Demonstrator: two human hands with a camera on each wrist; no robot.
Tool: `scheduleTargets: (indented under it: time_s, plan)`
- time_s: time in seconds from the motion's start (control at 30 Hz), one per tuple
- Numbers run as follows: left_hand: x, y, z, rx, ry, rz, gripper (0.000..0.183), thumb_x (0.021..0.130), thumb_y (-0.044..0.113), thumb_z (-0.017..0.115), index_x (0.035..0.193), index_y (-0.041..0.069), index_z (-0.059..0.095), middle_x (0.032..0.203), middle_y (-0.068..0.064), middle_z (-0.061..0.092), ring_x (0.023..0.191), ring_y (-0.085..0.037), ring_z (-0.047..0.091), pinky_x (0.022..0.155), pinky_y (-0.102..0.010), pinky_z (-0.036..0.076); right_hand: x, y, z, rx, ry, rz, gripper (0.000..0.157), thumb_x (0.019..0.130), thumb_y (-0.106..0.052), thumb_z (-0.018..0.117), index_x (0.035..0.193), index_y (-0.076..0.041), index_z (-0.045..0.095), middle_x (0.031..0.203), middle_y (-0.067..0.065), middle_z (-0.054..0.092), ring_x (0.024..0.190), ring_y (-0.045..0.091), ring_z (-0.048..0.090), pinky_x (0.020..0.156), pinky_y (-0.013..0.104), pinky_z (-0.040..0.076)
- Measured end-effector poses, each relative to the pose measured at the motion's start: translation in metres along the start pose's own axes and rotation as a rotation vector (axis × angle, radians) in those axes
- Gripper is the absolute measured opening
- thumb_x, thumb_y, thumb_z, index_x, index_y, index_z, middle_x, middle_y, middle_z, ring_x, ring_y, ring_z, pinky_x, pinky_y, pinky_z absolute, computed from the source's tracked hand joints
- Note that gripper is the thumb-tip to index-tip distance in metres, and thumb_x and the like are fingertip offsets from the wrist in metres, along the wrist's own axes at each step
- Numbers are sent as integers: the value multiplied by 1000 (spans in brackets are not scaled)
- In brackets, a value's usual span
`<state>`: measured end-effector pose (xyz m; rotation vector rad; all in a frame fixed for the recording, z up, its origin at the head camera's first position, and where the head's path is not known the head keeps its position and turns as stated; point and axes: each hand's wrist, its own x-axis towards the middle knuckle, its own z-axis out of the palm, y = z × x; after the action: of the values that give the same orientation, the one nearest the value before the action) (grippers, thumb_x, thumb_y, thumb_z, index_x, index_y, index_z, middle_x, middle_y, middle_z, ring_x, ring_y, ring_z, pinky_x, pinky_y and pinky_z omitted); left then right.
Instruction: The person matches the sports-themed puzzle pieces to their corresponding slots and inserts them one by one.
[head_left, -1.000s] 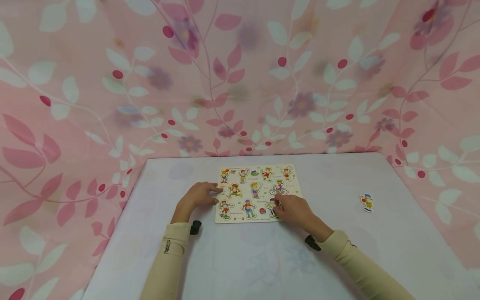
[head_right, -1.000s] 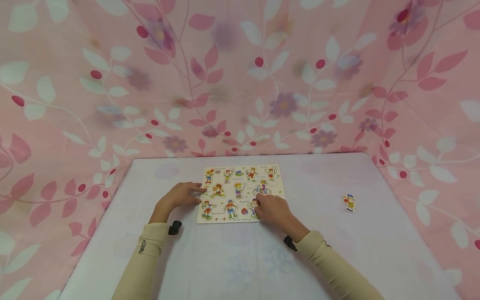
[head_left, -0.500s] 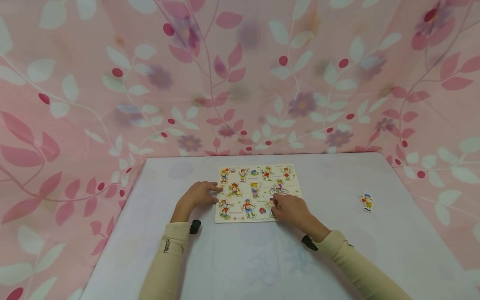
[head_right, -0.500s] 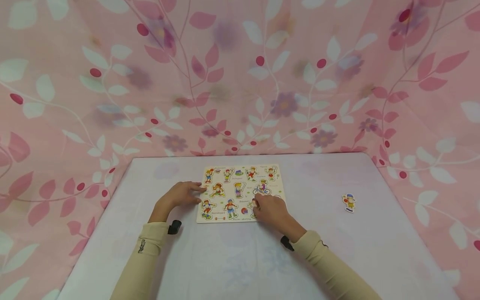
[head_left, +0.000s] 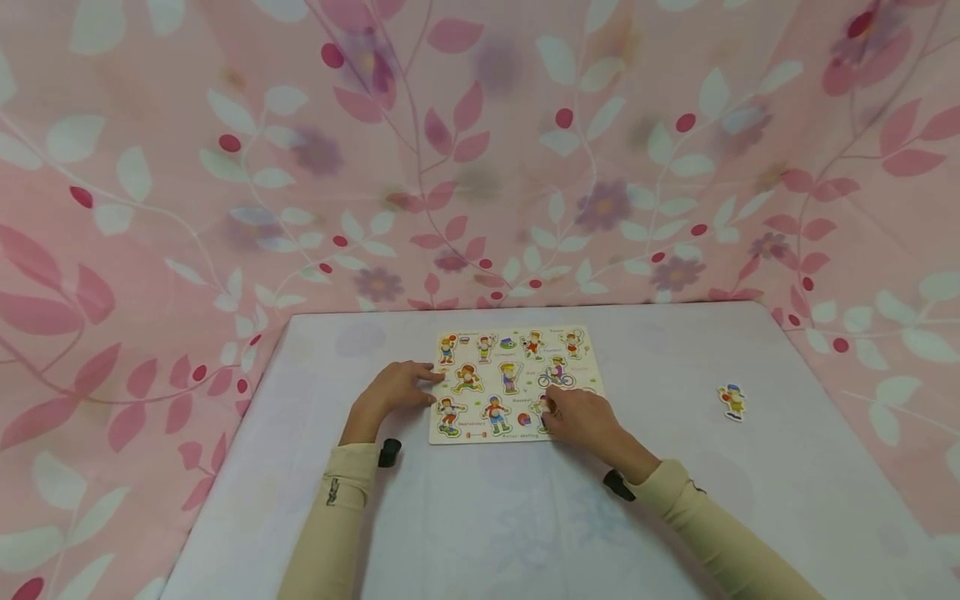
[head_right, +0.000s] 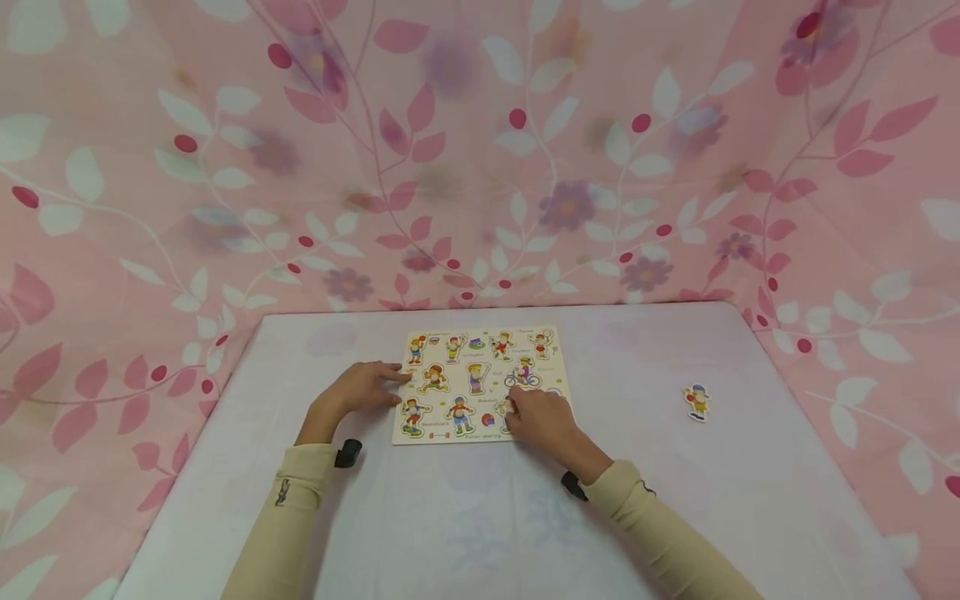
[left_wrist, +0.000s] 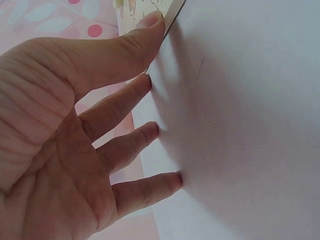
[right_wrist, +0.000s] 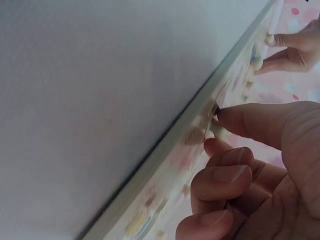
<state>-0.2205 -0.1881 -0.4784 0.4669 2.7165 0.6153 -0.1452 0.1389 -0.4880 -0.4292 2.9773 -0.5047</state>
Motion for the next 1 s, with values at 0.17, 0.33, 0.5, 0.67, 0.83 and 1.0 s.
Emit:
scheduleTargets:
  time_s: [0.17,0.33,0.5,0.67,0.83,1.0]
  plan:
    - [0,-1,2,-5,4,10,47,82,20,81,128,19,69,143,-8,53,136,-36,42,111,-53,32,-6,7,-9,46,-31,50,18,90,-29,71,98,-14,64,69,-5,55,61,15,47,53,30,37]
    - [-3,1,0,-6,6,3,47,82,19,81,127,18,69,143,-8,53,136,-37,42,110,-53,32,-17,21,-22,53,13,49,17,91,-28,69,100,-15,64,64,-5,51,57,14,46,49,29,35]
    - [-4,1,-2,-15,3,-12,48,82,19,81,128,19,69,144,-8,53,137,-37,40,111,-53,31,-30,35,-37,72,44,99,19,92,-28,68,104,-13,65,61,-3,48,52,15,43,46,29,32]
    - [-4,1,-2,-20,4,-9,48,81,19,82,127,19,69,144,-7,53,137,-36,40,111,-53,31,-44,58,-52,51,96,149,21,92,-26,69,106,-11,64,63,-1,48,52,16,42,45,29,33]
    - [-2,0,-2,-18,6,6,47,81,19,82,127,19,69,143,-7,54,136,-36,42,110,-53,32,-60,89,-65,46,168,182,21,92,-23,68,106,-9,63,65,1,49,53,17,43,44,30,33]
    - [-2,0,-2,-17,6,3,48,81,19,82,127,19,69,144,-7,53,136,-36,41,110,-53,33,-75,124,-76,66,214,215,21,94,-24,64,107,-7,61,67,1,51,51,17,43,41,30,35]
